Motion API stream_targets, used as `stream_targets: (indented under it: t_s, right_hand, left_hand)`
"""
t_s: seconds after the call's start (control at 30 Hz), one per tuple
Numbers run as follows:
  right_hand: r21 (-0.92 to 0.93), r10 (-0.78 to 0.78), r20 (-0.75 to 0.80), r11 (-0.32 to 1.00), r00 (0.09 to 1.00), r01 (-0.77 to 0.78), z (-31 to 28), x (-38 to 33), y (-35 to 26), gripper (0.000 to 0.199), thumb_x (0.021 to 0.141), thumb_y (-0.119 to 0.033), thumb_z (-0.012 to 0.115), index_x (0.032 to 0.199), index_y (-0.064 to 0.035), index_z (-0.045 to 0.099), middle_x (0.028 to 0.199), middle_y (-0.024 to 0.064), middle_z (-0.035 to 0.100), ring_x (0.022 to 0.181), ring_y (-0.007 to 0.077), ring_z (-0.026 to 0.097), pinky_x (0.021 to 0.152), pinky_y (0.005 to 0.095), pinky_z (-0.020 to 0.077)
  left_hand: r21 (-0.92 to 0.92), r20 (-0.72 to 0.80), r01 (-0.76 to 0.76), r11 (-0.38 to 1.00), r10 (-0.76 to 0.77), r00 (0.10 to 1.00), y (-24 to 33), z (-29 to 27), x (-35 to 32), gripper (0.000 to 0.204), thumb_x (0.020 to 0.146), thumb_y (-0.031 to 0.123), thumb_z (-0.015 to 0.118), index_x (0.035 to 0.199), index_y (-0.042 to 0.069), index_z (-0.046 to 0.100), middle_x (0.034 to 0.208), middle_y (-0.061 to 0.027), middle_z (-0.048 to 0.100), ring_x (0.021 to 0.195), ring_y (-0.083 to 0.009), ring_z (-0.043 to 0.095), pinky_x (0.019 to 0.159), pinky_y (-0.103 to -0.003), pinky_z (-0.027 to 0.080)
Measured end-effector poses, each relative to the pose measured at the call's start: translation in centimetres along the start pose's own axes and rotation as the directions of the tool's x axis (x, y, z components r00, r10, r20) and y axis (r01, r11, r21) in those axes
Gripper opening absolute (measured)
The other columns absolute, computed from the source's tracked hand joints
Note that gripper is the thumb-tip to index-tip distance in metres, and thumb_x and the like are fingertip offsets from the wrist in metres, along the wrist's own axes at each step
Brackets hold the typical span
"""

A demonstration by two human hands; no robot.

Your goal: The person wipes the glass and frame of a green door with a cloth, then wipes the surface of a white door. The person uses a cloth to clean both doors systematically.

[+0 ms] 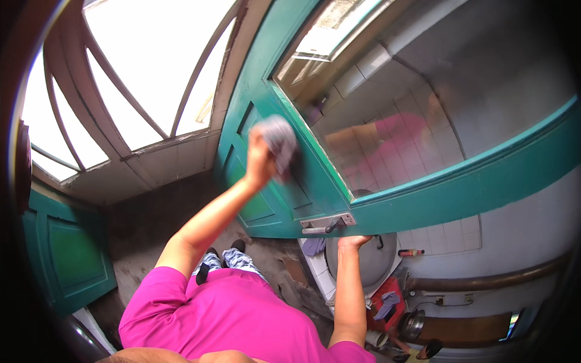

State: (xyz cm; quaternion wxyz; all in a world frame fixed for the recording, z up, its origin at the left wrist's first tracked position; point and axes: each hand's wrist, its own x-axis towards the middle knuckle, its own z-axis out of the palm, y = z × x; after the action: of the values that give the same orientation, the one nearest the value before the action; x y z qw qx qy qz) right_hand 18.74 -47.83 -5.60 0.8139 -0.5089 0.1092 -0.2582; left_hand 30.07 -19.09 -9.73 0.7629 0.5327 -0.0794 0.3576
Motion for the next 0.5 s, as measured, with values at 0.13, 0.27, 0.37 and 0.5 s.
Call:
stream_targets:
  t_s: [0.13, 0.27, 0.37, 0.5]
  right_hand:
    - [0.073, 0.008, 0.076, 0.997, 0.997, -0.014, 1.6, -0.4, 0.5, 0.046, 0.098, -0.037, 0.052, 0.129, -0.0042, 0.064, 0.125, 0.0116, 0.068, 0.112, 0.0293, 0.067, 0.098, 0.0452, 0.0545]
    - [0.042, 0.01, 0.005, 0.999, 1.0, -0.01, 1.1, -0.9, 0.3, 0.048, 0.098, -0.04, 0.052, 0.129, -0.0051, 0.064, 0.125, 0.0111, 0.068, 0.113, 0.0293, 0.067, 0.098, 0.0458, 0.0546]
    - [-0.023, 0.0, -0.044, 1.0, 0.999, -0.001, -0.4, -0.6, 0.7, 0.052, 0.097, -0.045, 0.052, 0.129, -0.0068, 0.064, 0.126, 0.01, 0.068, 0.114, 0.0296, 0.066, 0.099, 0.0467, 0.0529]
    - [-0.08, 0.007, -0.049, 0.997, 0.999, -0.011, -1.2, -0.4, 1.3, 0.055, 0.096, -0.05, 0.052, 0.129, -0.0084, 0.064, 0.127, 0.0089, 0.067, 0.115, 0.0298, 0.065, 0.101, 0.0475, 0.0513]
  left_hand:
    - [0.54, -0.197, -0.099, 0.836, 0.24, 0.951, -1.1, -4.2, 11.6, 0.034, 0.097, 0.023, 0.067, 0.112, -0.008, 0.064, 0.129, -0.027, 0.054, 0.12, -0.0466, 0.049, 0.106, -0.052, 0.037]
    - [0.563, -0.254, -0.121, 0.818, 0.31, 0.916, 0.4, 1.1, 7.2, 0.045, 0.091, 0.025, 0.075, 0.121, -0.006, 0.062, 0.131, -0.0253, 0.054, 0.123, -0.0465, 0.047, 0.108, -0.052, 0.036]
    - [0.541, -0.102, -0.162, 0.825, 0.256, 0.961, 1.9, 4.7, -0.9, 0.051, 0.087, 0.011, 0.071, 0.135, -0.001, 0.056, 0.137, -0.0256, 0.051, 0.127, -0.0471, 0.045, 0.111, -0.054, 0.032]
    - [0.406, 0.231, -0.318, 0.857, 0.24, 0.943, 5.0, 6.1, -10.6, 0.056, 0.069, 0.001, 0.067, 0.125, -0.004, 0.06, 0.146, -0.0207, 0.05, 0.131, -0.0436, 0.047, 0.11, -0.053, 0.037]
